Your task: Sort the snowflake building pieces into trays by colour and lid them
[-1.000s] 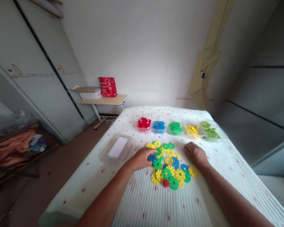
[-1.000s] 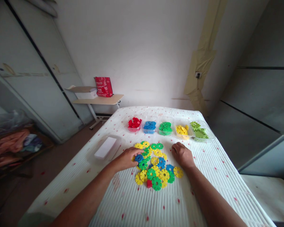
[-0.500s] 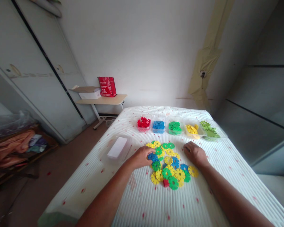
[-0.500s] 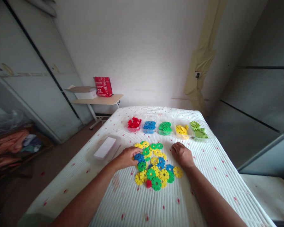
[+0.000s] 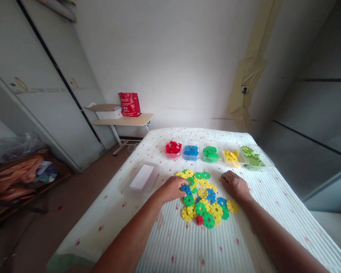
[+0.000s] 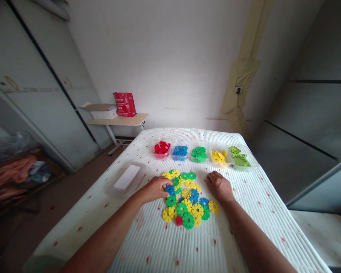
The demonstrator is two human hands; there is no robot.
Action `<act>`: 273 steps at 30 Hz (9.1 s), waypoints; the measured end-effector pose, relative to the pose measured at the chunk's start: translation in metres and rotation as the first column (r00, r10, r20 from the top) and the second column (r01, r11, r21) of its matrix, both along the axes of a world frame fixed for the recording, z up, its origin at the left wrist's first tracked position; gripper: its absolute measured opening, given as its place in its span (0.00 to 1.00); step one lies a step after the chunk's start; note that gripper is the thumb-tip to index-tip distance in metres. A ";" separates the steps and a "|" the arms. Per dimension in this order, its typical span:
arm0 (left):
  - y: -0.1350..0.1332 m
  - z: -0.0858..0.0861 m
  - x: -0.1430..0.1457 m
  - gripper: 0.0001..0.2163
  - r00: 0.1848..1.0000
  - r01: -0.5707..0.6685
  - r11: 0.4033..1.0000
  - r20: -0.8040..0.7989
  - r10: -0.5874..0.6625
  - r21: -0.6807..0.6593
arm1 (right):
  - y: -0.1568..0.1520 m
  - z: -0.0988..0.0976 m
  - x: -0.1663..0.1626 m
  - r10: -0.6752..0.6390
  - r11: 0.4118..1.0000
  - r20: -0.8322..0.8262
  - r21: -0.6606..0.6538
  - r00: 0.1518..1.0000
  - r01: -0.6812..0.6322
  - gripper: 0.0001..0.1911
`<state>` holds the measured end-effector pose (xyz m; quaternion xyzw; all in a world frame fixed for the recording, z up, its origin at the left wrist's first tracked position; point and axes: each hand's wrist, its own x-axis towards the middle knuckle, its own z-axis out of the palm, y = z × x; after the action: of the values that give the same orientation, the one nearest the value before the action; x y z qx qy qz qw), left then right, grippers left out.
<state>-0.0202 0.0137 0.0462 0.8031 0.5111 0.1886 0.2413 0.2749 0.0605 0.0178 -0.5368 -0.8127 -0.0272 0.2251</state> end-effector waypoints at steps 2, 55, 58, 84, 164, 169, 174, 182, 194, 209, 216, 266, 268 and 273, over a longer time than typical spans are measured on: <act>0.001 0.001 0.002 0.18 0.999 -0.003 1.000 -0.038 0.003 0.014 | 0.001 -0.001 0.000 0.001 1.000 0.003 -0.005 1.000 -0.001 0.15; -0.015 -0.018 0.015 0.15 0.928 -0.366 0.868 0.205 0.312 0.336 | 0.000 0.000 0.001 0.018 1.000 -0.007 -0.004 1.000 -0.018 0.14; -0.016 -0.026 0.012 0.16 0.914 -0.393 0.843 0.255 0.316 0.367 | 0.001 -0.001 0.002 0.019 1.000 -0.019 -0.012 1.000 -0.019 0.13; -0.004 -0.040 -0.002 0.15 0.784 -0.536 0.819 0.481 0.393 0.204 | 0.038 0.034 -0.056 0.391 0.863 0.107 -0.388 0.914 -0.324 0.29; 0.002 -0.050 -0.006 0.13 0.753 -0.530 0.823 0.558 0.347 0.203 | 0.039 0.039 -0.102 0.296 0.896 0.274 -0.412 0.915 -0.166 0.21; 0.001 -0.048 -0.006 0.12 0.752 -0.540 0.814 0.557 0.353 0.214 | 0.041 0.047 -0.093 0.276 0.894 0.190 -0.410 0.942 -0.179 0.15; 0.002 -0.047 -0.005 0.12 0.761 -0.536 0.811 0.549 0.345 0.233 | 0.037 0.063 -0.073 0.254 0.883 0.074 -0.425 0.964 -0.200 0.13; 0.001 -0.044 -0.004 0.12 0.772 -0.527 0.819 0.532 0.348 0.228 | 0.007 0.058 -0.084 0.254 0.911 0.341 -0.400 0.905 -0.104 0.16; 0.002 -0.046 -0.006 0.11 0.765 -0.532 0.816 0.542 0.347 0.228 | 0.000 0.055 -0.094 0.222 0.918 0.371 -0.391 0.902 -0.066 0.18; 0.004 -0.047 -0.005 0.11 0.768 -0.533 0.811 0.540 0.344 0.241 | 0.060 0.096 0.000 -0.252 0.962 -0.195 -0.155 0.948 0.224 0.15; 0.004 -0.047 -0.006 0.11 0.768 -0.535 0.813 0.534 0.354 0.230 | 0.063 0.101 0.017 -0.334 0.942 -0.154 -0.067 0.930 0.327 0.20; 0.003 -0.047 -0.005 0.11 0.780 -0.530 0.809 0.522 0.346 0.255 | -0.013 0.057 -0.009 0.170 0.921 0.196 -0.381 0.966 -0.085 0.12; 0.003 -0.047 -0.005 0.11 0.784 -0.526 0.810 0.516 0.344 0.259 | 0.000 0.073 0.001 0.079 0.958 0.247 -0.286 0.966 -0.005 0.10; 0.003 -0.044 -0.005 0.11 0.778 -0.539 0.807 0.510 0.368 0.241 | 0.044 0.111 0.019 -0.162 0.973 0.291 -0.115 0.943 0.202 0.13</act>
<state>-0.0249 0.0166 0.0021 0.6194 0.5788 0.5119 0.1389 0.2943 0.1043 0.1288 -0.6151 -0.7830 -0.0652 0.0657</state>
